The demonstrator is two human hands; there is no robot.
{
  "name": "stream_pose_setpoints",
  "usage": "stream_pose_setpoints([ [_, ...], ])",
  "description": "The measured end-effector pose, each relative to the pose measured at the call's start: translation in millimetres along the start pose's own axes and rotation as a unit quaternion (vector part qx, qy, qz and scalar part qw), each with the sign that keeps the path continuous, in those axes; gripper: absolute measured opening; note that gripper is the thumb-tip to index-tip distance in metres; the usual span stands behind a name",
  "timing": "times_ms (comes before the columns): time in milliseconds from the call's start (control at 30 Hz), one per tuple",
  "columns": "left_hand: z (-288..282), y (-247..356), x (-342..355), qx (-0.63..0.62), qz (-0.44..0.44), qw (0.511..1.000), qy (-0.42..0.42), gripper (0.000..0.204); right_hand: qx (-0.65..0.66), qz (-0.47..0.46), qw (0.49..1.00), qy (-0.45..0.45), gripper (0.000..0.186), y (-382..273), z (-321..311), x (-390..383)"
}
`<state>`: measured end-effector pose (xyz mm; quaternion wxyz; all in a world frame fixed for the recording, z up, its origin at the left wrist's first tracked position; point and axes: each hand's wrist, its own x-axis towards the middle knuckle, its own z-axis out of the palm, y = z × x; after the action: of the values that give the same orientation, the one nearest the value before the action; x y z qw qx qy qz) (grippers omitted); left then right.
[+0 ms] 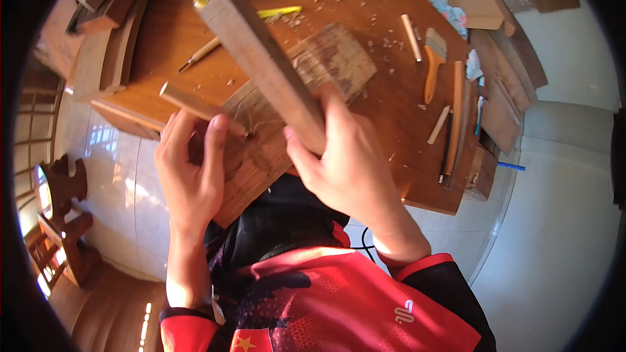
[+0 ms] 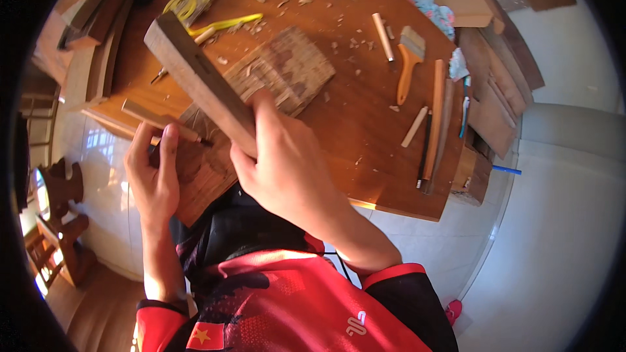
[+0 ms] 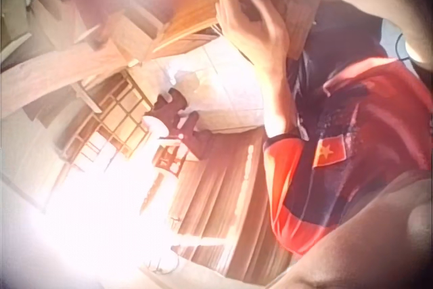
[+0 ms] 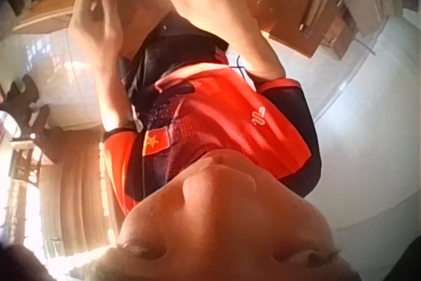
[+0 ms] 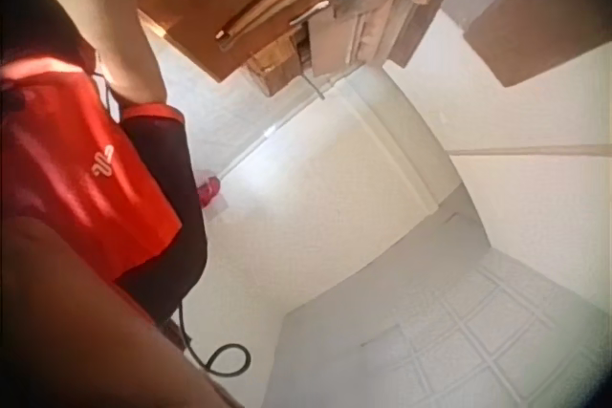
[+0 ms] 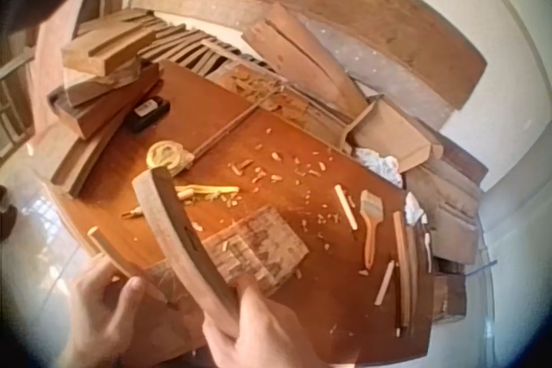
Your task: The person carves a design into a rectangular wooden block using a chisel and a wooden mallet. They repeatedly position the chisel and strike it to remove wood shavings, occasionally rotating the block to access different areas of the pattern.
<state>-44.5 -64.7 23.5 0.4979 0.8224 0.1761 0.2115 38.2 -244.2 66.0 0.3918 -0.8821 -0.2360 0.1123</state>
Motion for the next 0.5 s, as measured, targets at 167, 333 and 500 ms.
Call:
stream_pose_setpoints([
  [167,1,1,-2,0.001,0.004,1.0,0.007,0.014,0.008,0.009,1.0,-0.001,0.032,-1,1,-1],
  [333,4,7,1,-0.021,0.0,1.0,0.005,0.014,-0.018,0.009,0.999,0.024,0.037,2,2,3],
  [500,7,4,14,-0.02,0.021,1.0,-0.013,0.017,0.028,0.049,0.998,0.004,0.04,6,-10,6],
])
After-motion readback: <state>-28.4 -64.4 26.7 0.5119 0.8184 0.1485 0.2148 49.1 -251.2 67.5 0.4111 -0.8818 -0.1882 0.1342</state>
